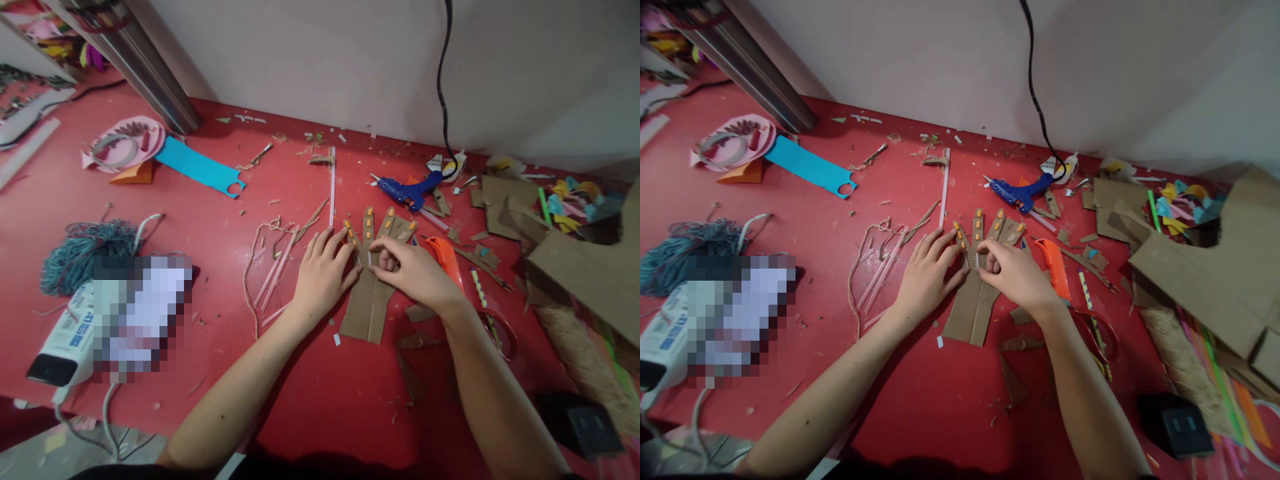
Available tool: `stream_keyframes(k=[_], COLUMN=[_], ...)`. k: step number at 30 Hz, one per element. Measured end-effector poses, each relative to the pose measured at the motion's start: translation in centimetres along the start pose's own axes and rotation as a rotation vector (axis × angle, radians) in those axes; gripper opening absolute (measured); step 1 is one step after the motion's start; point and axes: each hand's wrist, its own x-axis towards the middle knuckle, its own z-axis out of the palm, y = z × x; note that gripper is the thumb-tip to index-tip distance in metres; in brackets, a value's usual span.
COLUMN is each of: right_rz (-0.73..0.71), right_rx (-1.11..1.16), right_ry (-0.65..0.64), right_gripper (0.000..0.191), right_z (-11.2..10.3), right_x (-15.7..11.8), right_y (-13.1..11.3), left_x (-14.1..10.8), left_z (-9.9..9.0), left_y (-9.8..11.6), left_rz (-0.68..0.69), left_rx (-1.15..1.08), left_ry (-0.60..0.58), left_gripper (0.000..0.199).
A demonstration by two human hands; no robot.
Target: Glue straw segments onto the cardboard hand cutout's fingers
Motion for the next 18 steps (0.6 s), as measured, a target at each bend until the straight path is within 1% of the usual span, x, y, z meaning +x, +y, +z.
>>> stream_keyframes(k=[12,18], right_rz=[-0.006,0.021], right_rx=[-0.043,0.043], right_ry=[0.020,-0.039], right_gripper=[0.019,0.021], right_z=[0.26,-0.38], right_x=[0.06,-0.08], right_y=[0.10,-0.12], left_x=[-0.03,-0.01], left_z=[0.11,0.10], left_y=[-0.01,-0.03], left_rz=[-0.001,0.003], left_rx=[-0.004,0.001], left_ry=[0.014,0.013], left_gripper=[0.033,0.034])
